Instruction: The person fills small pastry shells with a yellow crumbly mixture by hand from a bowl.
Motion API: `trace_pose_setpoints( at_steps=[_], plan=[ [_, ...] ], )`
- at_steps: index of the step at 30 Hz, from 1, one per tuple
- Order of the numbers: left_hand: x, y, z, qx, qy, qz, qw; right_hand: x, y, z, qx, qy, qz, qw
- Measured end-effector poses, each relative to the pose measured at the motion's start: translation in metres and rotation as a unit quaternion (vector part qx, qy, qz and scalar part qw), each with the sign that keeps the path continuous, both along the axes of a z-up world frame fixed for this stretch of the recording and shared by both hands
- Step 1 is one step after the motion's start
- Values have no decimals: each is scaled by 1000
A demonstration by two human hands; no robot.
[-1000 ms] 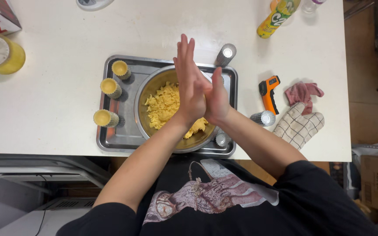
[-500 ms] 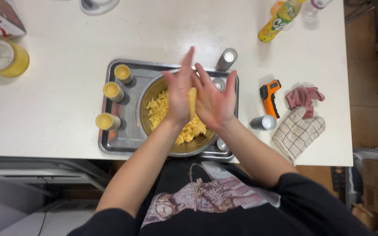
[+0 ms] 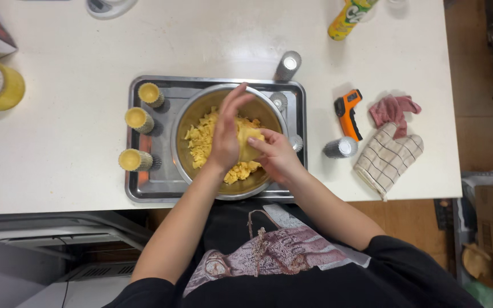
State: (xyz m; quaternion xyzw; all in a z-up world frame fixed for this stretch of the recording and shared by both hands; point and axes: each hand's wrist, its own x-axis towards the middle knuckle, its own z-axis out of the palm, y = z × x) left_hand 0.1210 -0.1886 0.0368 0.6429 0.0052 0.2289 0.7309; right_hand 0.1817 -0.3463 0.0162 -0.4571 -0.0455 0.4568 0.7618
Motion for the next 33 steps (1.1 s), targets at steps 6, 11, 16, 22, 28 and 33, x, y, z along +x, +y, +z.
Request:
trace_pose_setpoints(
  at_steps=[6,11,16,22,28,33],
  plan=[
    [-24,-17,-26,50,261,-96,959,-6,-41,-33,-98,-73,-81,989],
    [-38,-32,-36,174,272,-88,942,-20,-60,-50,-152,-139,-74,976],
    [-41,-29,-68,3,302,-140,943,-6,-81,-53,-129,-195,-32,972],
    [-48,-2,-63,-284,316,-85,901,83,-105,-93,-435,-436,-52,786],
    [-48,6,-56,-292,302,-54,906,88,-106,-113,-508,-588,17,630],
    [-53,12,-59,-310,288,-45,905,90,-109,-120,-494,-634,13,595]
  ],
)
